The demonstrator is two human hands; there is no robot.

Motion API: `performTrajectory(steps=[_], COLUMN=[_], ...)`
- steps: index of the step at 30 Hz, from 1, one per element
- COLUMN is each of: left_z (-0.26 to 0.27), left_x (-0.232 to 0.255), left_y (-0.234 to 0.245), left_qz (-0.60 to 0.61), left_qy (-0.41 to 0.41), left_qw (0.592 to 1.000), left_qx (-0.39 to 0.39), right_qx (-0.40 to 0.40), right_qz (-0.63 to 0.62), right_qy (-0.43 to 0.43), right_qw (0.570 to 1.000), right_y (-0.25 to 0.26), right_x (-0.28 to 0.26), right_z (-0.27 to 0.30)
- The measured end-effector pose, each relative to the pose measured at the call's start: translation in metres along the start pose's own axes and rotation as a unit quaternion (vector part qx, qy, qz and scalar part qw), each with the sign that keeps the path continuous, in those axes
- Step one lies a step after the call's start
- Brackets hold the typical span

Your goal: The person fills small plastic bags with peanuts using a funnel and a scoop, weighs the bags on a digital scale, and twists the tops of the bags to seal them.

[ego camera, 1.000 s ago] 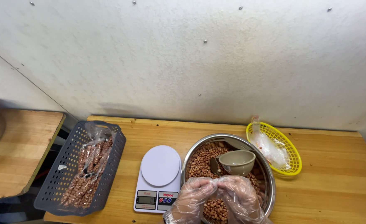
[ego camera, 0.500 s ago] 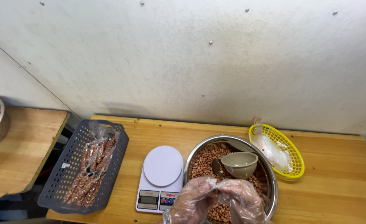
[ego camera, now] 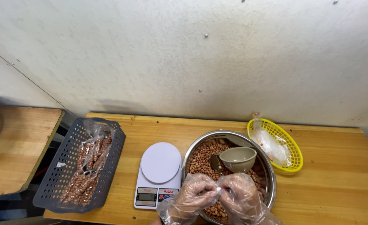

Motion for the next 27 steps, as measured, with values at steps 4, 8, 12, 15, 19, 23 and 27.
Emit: performTrajectory(steps=[4, 8, 12, 15, 19, 23, 27], left_z=[-0.003, -0.007, -0.023, -0.023, -0.010, 0.003, -0.002], left_x=[0.001, 0.005, 0.044, 0.041, -0.010, -0.053, -0.033], left_y=[0.007, 0.027, 0.009, 0.002, -0.014, -0.034, -0.025], left_qz=[0.165, 0.179, -0.128, -0.110, 0.144, 0.415, 0.394], left_qy=[0.264, 0.310, -0.025, -0.100, 0.104, 0.328, 0.383], left_qw=[0.942, 0.881, 0.991, 0.988, 0.983, 0.842, 0.825], left_qx=[0.124, 0.309, 0.024, 0.043, 0.054, 0.107, 0.133], right_qx=[0.059, 0.067, 0.104, 0.104, 0.087, 0.146, 0.090], right_qz=[-0.044, -0.054, 0.021, -0.026, -0.002, -0.202, -0.287], right_qy=[-0.029, -0.176, -0.157, -0.214, -0.189, -0.302, -0.251], right_qw=[0.997, 0.981, 0.982, 0.971, 0.978, 0.920, 0.920], right_y=[0.004, 0.010, 0.007, 0.000, 0.000, -0.015, -0.012], right_x=[0.013, -0.027, 0.035, 0.033, 0.043, 0.020, 0.009], right_z=[0.010, -0.025, 0.034, 0.037, 0.041, 0.020, 0.009])
Point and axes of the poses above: each hand's wrist, its own z-axis away from the middle knuckle, its own y-axis out of the back of the hand, x = y × z, the point moved 3 cm from there along -z, towards the middle knuckle, and after that the axes turned 11 degrees about -z, right-handed, at the moved point
